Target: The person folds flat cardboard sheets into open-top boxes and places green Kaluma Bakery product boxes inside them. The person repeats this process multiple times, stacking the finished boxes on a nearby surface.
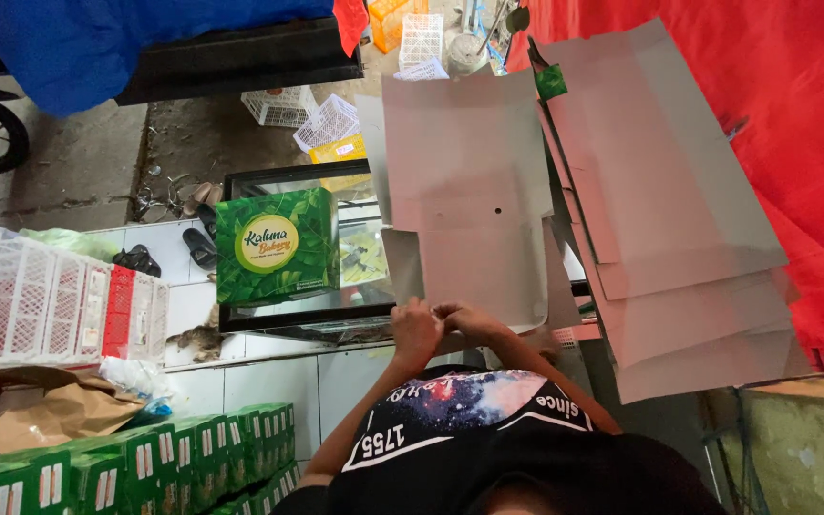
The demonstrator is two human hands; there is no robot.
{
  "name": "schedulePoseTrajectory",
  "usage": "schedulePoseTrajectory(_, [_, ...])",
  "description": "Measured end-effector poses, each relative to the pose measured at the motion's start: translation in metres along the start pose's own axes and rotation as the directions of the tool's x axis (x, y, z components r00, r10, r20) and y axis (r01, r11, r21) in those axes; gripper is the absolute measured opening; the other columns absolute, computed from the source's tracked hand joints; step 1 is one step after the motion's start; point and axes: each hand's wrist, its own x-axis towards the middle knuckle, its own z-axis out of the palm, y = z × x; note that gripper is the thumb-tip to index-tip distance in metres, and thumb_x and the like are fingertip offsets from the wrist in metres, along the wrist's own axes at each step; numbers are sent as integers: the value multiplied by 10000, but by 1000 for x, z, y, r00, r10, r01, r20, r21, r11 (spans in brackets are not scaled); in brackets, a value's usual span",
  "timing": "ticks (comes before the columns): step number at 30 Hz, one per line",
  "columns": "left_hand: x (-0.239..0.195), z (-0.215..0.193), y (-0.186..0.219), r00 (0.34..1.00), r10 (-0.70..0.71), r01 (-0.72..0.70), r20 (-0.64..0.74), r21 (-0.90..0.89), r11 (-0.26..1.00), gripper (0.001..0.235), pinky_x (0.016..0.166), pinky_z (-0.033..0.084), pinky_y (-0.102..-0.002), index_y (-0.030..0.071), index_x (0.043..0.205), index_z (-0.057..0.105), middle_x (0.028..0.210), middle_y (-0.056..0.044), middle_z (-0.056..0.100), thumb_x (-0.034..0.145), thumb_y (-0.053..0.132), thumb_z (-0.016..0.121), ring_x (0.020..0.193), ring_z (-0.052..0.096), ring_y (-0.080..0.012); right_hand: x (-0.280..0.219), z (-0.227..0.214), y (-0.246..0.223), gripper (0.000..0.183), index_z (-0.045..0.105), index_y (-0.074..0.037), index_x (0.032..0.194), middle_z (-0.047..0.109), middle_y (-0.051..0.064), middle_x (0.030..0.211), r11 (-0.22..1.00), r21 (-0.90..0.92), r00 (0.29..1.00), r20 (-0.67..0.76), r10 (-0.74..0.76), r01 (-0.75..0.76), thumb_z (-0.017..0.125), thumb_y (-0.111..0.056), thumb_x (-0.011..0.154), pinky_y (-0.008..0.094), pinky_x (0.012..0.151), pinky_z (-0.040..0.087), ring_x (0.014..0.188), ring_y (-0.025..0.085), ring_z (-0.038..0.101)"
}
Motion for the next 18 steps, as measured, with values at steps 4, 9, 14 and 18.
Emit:
schedulePoseTrajectory(4, [8,-6,2,960,-246,209,138,236,949,252,844,488,-442,85,945,716,992,-119,677,803,290,758,888,694,-308,-42,16,-61,297,727,-26,1196,743,122,1119,786,-616,917,-282,-284,54,580,-99,949,368,910,550,1007,231,700])
schedulePoseTrajectory(9, [28,-50,-17,827,-448,353,340,307,884,636,902,500,-455,44,1197,624,1146,-154,682,787,488,822,1042,690,-306,-99,-18,-123,416,635,-51,1263,660,209,1263,394,-759,445,-633,-634,-519,678,-326,953,456,987,535,1153,342,656])
schedulePoseTrajectory(14, [97,-10,-76,881,-407,467,240,-572,674,986,936,530,-425,-7,1522,192,1352,-233,568,816,318,797,1128,640,-331,-85,-71,-137,784,394,-3,1479,573,192,1365,833,-519,540,-765,-352,-191,772,-361,894,424,1009,488,1244,302,573])
schedulePoseTrajectory(18, [143,106,-163,880,-444,385,168,-801,460,627,913,578,-350,-70,1413,498,1246,-206,727,846,109,697,1064,726,-246,-46,-109,-121,756,301,-70,1537,532,105,1425,860,-330,557,-659,-505,389,665,-190,886,388,1017,481,1258,248,549])
